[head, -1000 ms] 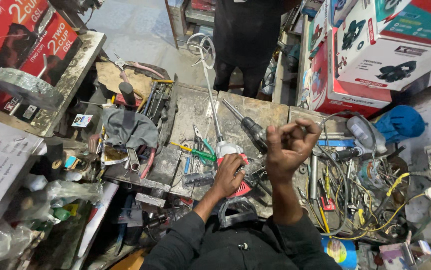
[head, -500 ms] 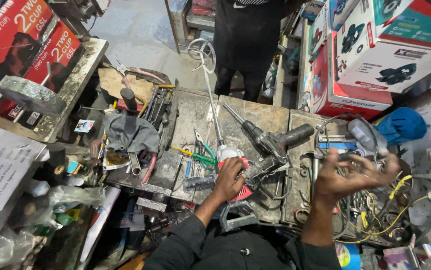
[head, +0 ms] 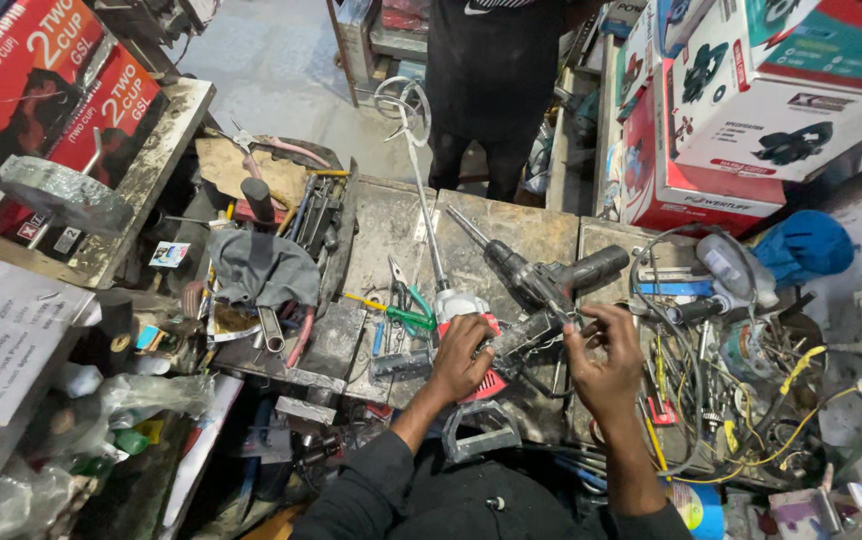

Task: The person works on a red electric power tool at a cluttered workbench, repositioning it, handling its cord, and using a screwdriver to loosen or tighten parts on its body. A second person briefly hands over a cordless drill, and the person continues adjusting the tool's components by hand.

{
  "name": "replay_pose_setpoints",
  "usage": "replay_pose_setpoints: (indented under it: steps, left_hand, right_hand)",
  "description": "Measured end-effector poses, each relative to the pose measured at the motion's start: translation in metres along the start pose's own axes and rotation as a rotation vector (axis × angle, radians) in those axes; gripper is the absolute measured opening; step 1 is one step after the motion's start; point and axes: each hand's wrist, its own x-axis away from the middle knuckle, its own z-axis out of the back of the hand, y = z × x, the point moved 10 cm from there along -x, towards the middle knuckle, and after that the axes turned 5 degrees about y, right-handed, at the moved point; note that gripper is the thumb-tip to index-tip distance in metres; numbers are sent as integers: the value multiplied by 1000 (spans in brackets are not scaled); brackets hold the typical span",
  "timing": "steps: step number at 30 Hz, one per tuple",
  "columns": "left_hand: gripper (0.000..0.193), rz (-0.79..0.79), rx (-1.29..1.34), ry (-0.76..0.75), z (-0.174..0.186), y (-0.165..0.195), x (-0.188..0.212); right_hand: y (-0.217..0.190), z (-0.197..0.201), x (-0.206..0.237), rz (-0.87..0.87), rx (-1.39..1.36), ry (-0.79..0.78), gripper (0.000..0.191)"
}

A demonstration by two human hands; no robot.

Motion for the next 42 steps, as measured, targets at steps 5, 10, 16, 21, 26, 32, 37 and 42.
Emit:
replay_pose_setpoints:
  steps: [5,10,16,21,26,32,37,42]
  left_hand:
    - [24,-27,2,15,-2,1,0]
    - [25,-15,3,7,-4,-1,-1]
    - [24,-16,-5,1,-1,4,-3]
    - [23,11,-10,-7,0,5,-4]
    - [24,-12,-10,4,1,7,-4]
    - [26,-39,-20,9,-1,7,-4]
    - [27,-9,4,-17,-9,-3,-3]
    - [28,48,12,-98,-28,-20,-6]
  right_hand:
    - [28,-14,26,-224,-56,-51,29]
    - [43,-16,39,-175,-105,3,36]
    - [100,-28,58,-389,-210,-45,51]
    - [143,-68,97,-637,-370,-164,51]
    - [153,-100,126,-697,-381,-346,37]
    - [150,-98,121,-638,-290,-347,34]
    - [152,-102,119,-600,-278,-323,28]
    - [169,-109,123,-680,-398,-294,27]
